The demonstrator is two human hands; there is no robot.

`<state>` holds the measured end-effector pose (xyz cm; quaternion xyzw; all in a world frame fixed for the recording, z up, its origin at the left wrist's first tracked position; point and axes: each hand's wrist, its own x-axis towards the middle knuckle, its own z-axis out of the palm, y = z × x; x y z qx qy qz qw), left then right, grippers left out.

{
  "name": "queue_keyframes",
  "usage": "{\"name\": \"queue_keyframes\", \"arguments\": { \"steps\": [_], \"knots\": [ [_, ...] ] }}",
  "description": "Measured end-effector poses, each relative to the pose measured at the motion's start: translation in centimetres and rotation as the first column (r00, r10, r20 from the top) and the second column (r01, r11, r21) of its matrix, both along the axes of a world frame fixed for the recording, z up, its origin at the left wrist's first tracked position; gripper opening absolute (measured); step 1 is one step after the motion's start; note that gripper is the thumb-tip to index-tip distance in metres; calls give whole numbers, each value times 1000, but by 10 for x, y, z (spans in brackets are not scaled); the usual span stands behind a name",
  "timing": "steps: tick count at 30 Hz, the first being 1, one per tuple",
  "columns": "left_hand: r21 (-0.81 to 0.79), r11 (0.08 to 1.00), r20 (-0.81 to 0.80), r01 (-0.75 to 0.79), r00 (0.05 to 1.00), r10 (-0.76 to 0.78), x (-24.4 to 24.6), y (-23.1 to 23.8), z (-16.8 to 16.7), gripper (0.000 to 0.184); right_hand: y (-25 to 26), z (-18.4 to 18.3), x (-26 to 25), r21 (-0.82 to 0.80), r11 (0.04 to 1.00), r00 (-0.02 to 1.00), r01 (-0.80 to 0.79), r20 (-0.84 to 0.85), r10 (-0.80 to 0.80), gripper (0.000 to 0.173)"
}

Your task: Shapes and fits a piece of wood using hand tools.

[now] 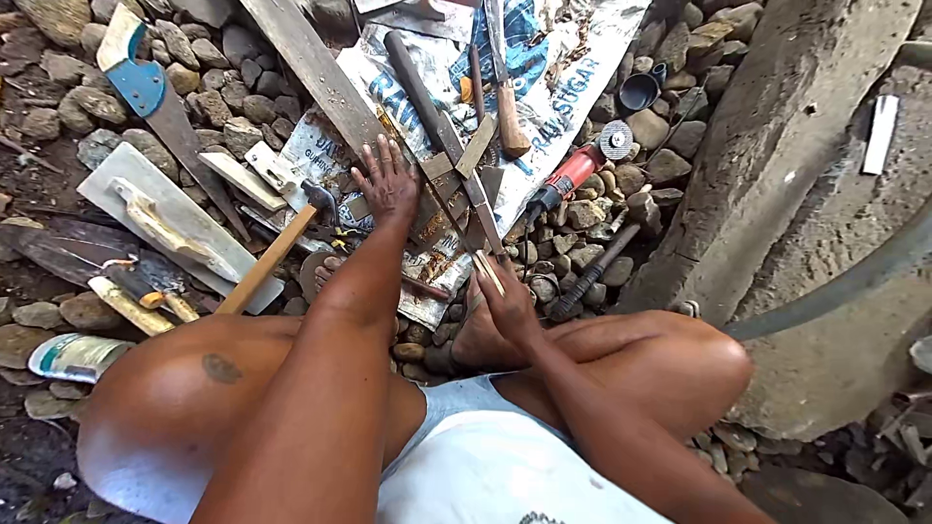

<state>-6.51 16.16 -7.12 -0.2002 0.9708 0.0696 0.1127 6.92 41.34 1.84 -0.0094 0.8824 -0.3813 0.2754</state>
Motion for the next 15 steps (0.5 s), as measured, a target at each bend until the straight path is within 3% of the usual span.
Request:
{"name": "queue_keyframes", "arguments": {
  "steps": [3, 10, 12, 15],
  "knots": [
    [-4, 1000, -4, 17, 1000, -17, 1, 2, -2, 64, 16, 14, 12, 7, 1000, 1000, 2, 18, -2, 57],
    [-2, 1000, 11, 25, 1000, -25, -1, -1, -2, 63, -77, -13, -87, -79, 997, 999, 15, 30, -13, 53],
    [1, 1000, 21, 5, 1000, -5, 0, 0, -2, 62, -67, -9, -75, -64, 998, 1000, -3, 5, 3, 55],
    [-8, 1000, 9, 1, 1000, -1, -1, 0, -3, 63, -13, -6, -15, -16, 1000, 999, -18, -33, 17, 56]
  ]
}}
